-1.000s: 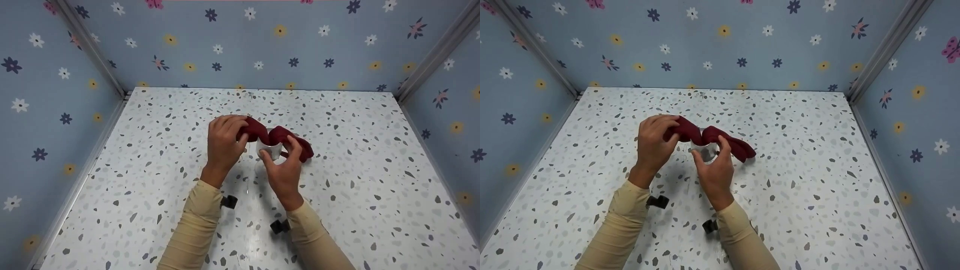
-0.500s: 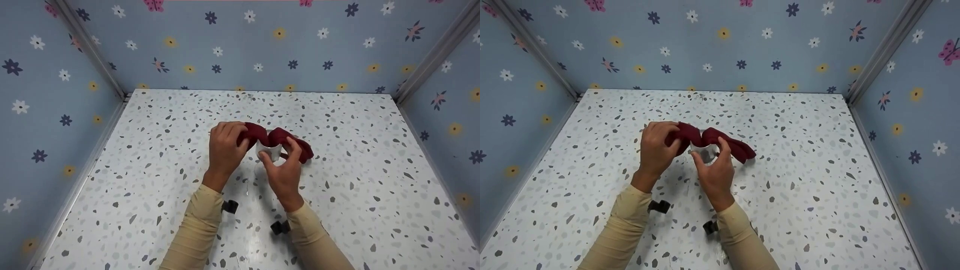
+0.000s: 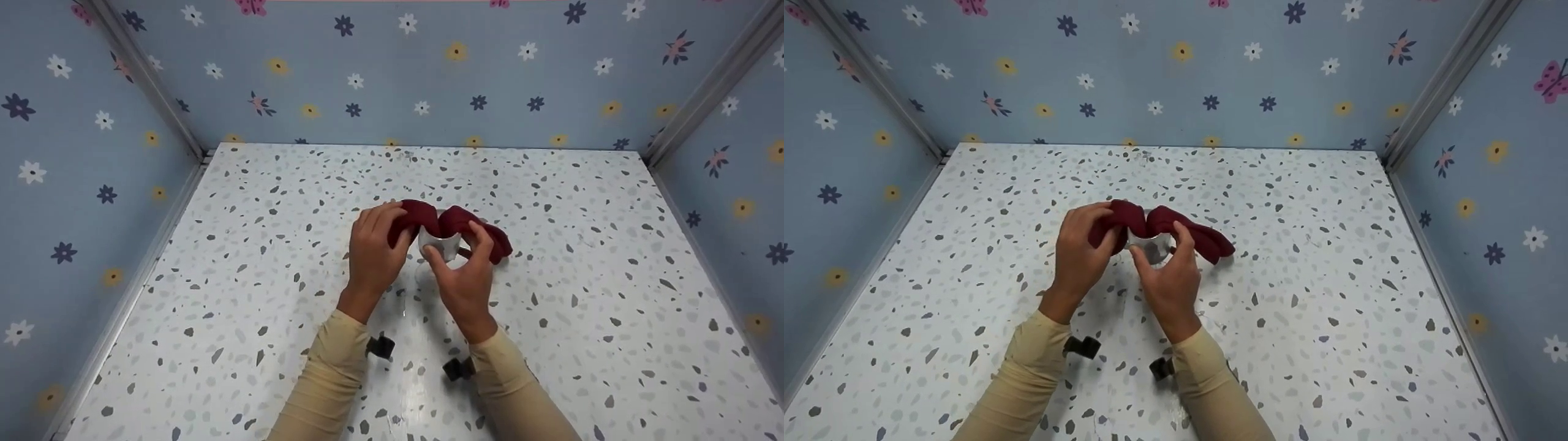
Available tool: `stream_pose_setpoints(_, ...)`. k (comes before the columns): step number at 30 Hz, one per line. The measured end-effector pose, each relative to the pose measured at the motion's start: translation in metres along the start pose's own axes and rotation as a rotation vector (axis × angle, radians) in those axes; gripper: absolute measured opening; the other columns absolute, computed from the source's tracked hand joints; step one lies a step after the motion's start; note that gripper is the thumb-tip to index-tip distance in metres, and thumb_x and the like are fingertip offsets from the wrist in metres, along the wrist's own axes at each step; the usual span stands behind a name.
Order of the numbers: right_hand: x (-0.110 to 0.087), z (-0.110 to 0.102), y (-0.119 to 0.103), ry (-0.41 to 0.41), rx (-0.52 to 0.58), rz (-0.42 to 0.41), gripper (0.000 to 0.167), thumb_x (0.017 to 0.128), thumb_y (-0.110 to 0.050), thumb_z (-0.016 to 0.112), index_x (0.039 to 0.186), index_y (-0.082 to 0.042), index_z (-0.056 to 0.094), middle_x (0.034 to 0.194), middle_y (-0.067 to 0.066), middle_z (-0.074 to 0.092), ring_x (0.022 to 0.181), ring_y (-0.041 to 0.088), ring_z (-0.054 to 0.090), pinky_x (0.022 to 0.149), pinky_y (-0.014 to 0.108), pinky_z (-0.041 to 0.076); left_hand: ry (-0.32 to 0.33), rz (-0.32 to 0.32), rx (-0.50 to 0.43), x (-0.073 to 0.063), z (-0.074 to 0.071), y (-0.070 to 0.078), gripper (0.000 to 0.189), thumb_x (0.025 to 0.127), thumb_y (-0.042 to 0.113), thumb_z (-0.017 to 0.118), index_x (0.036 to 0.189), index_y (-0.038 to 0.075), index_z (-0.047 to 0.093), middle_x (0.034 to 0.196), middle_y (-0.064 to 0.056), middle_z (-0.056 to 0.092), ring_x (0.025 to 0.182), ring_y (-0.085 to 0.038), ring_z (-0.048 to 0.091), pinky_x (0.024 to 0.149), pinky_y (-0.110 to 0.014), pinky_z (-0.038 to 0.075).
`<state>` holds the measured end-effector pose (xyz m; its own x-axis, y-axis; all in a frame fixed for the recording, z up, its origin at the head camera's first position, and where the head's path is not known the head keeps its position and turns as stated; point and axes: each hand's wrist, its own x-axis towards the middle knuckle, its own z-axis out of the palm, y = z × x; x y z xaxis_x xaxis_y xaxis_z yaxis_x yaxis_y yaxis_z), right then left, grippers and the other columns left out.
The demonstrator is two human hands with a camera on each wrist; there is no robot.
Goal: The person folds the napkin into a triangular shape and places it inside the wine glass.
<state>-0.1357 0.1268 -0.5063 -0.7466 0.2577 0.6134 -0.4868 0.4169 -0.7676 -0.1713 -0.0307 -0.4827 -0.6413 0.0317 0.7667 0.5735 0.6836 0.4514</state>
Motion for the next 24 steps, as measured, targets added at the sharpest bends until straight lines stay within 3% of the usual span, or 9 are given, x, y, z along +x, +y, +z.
stream_pose_setpoints(10, 0.002, -0.002, 0.001, -0.008, -0.002, -0.013, 0.082, 0.08, -0.029, 0.087, 0.139, 0.002, 0.041, 0.126, 0.016, 0.064, 0.123, 0.021, 0.058, 0.093, 0.041, 0.05, 0.0, -0.065, -0.055, -0.017, 0.01, 0.001, 0.024, 0.096, 0.011, 0.067, 0.12, 0.005, 0.068, 0.119, -0.008, 0.067, 0.109, -0.023, 0.06, 0.098, -0.035, 0.047)
stream_pose_setpoints(18, 0.001, -0.004, 0.004, 0.017, -0.055, -0.043, 0.079, 0.082, -0.029, 0.085, 0.14, 0.003, 0.041, 0.129, 0.016, 0.063, 0.125, 0.022, 0.057, 0.097, 0.045, 0.048, -0.041, -0.085, -0.045, -0.028, 0.013, -0.001, 0.02, 0.095, 0.005, 0.065, 0.114, 0.005, 0.071, 0.106, -0.007, 0.069, 0.097, -0.023, 0.061, 0.089, -0.033, 0.05)
stream_pose_setpoints(24, -0.001, -0.001, -0.001, -0.008, -0.065, -0.056, 0.08, 0.083, -0.027, 0.084, 0.141, 0.003, 0.039, 0.131, 0.017, 0.06, 0.125, 0.023, 0.057, 0.091, 0.048, 0.052, -0.021, -0.101, -0.012, -0.038, 0.01, -0.008, 0.017, 0.094, 0.005, 0.068, 0.11, 0.003, 0.072, 0.097, -0.008, 0.07, 0.091, -0.024, 0.063, 0.098, -0.042, 0.049)
